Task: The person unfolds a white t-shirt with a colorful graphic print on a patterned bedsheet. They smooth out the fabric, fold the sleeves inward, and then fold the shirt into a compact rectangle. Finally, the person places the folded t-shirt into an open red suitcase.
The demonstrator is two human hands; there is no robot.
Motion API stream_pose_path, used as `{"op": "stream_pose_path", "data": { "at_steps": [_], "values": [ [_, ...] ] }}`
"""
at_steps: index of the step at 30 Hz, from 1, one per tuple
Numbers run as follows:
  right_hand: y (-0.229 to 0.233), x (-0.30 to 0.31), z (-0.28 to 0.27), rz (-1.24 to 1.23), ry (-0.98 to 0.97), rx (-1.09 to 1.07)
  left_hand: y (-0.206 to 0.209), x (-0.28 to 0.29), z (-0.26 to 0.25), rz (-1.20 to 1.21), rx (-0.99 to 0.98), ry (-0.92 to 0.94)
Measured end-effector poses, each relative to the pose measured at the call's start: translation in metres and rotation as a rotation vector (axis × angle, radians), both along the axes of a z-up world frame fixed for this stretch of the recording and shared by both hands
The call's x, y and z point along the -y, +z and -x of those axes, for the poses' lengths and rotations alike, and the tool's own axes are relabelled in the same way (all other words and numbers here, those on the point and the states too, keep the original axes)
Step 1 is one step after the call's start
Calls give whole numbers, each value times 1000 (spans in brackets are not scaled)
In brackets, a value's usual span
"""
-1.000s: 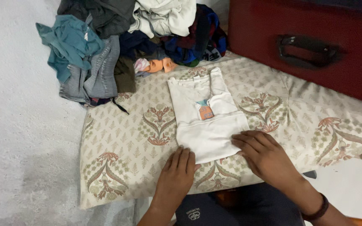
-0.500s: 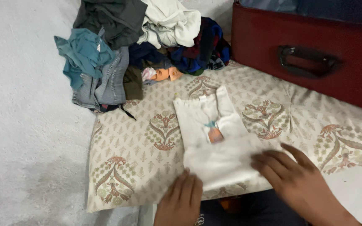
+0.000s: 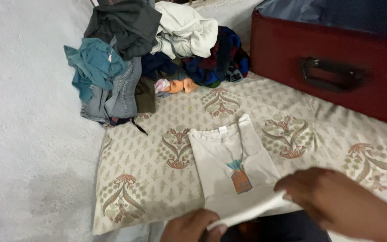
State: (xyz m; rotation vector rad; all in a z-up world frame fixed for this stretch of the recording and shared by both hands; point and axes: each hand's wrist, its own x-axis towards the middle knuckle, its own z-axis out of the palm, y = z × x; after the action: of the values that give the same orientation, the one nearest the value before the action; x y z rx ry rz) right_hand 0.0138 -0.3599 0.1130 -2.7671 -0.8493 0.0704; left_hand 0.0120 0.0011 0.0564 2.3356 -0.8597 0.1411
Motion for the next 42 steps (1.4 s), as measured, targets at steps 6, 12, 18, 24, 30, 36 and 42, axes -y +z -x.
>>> {"op": "stream_pose_path", "data": {
  "at_steps": [6, 12, 18, 24, 30, 36, 42],
  "values": [
    [66, -32, -85, -205, -122, -181, 69, 17, -53, 344, -217, 288],
    [43, -40, -174, -294, -89, -148, 33, 34, -150, 473, -60, 467],
    [1, -37, -227, -258, -196, -225, 9, 41, -191, 256, -28, 608],
    [1, -46, -231, -198, -305, -170, 14, 44, -192, 18, 25, 672],
    [8, -67, -203, 66, -387, 220, 26, 45, -178, -125, 130, 618],
    [-15, -98, -145, -112, -135, 327, 14, 61, -158, -178, 292, 238],
    [-46, -79, -150, 11, -124, 188, 0, 66, -156, -237, 165, 170]
  ]
}}
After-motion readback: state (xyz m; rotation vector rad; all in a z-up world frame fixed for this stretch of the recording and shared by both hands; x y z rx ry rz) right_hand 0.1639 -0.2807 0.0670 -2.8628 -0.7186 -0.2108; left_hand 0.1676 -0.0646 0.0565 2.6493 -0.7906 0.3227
